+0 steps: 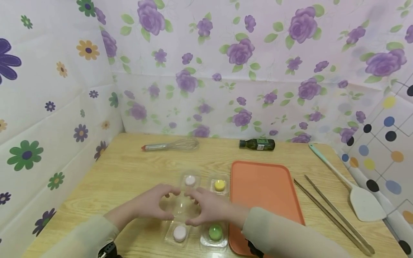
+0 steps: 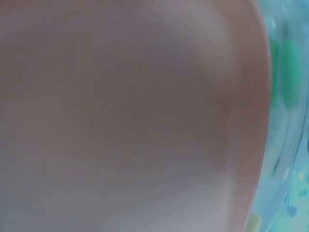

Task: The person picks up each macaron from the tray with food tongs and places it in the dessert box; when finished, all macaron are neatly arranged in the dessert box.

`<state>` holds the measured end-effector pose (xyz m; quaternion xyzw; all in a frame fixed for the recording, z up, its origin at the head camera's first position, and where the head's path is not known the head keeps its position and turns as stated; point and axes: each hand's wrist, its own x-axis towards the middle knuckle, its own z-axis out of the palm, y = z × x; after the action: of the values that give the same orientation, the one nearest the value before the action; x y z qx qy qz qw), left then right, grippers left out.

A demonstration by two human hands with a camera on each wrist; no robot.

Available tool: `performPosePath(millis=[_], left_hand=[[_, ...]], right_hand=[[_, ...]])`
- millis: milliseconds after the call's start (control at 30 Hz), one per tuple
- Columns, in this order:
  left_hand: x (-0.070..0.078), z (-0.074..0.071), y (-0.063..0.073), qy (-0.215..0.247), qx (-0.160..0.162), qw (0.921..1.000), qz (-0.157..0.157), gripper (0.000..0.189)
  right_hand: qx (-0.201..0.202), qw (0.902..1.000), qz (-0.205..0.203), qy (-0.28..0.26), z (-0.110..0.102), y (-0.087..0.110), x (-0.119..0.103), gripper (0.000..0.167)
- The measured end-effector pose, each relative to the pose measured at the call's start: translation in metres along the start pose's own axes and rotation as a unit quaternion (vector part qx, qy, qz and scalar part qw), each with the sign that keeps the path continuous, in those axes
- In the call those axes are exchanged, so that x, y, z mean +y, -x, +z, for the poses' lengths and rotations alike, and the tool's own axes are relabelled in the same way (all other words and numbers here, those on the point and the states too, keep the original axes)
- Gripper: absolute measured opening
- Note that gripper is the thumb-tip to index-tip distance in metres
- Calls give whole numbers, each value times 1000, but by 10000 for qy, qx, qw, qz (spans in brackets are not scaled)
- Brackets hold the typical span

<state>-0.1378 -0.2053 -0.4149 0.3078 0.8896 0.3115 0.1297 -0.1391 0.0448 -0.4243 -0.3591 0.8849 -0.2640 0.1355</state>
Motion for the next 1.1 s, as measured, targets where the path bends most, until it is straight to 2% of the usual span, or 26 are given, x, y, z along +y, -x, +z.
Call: performPosePath(millis=[100, 200, 367, 533, 633, 900, 1100], left_hand=[[-1, 3, 7, -71, -62, 10000, -7, 74], [-1, 5, 11, -222, -177, 9996, 44, 77], [-2, 10, 17, -584, -335, 9974, 236, 83], [-5, 14, 20, -1069, -525, 9922, 373, 84], [-6, 14, 23, -1229, -566, 9900, 395, 84], [-6, 16, 29, -1441, -584, 9869, 424, 80], [-4, 18, 30, -1515, -491, 9854, 600, 79]], right_hand=[[1, 9984, -21, 559, 5, 2, -8, 82], [126, 9922, -205, 1222, 9, 4, -12, 80], [258, 9720, -441, 2295, 17, 7, -18, 79], [319, 9523, -684, 2958, 23, 8, -24, 78], [342, 9438, -818, 3182, 26, 8, -27, 76], [174, 9403, -925, 3270, 28, 8, -32, 69], [166, 9364, -1055, 3344, 29, 9, -31, 66]])
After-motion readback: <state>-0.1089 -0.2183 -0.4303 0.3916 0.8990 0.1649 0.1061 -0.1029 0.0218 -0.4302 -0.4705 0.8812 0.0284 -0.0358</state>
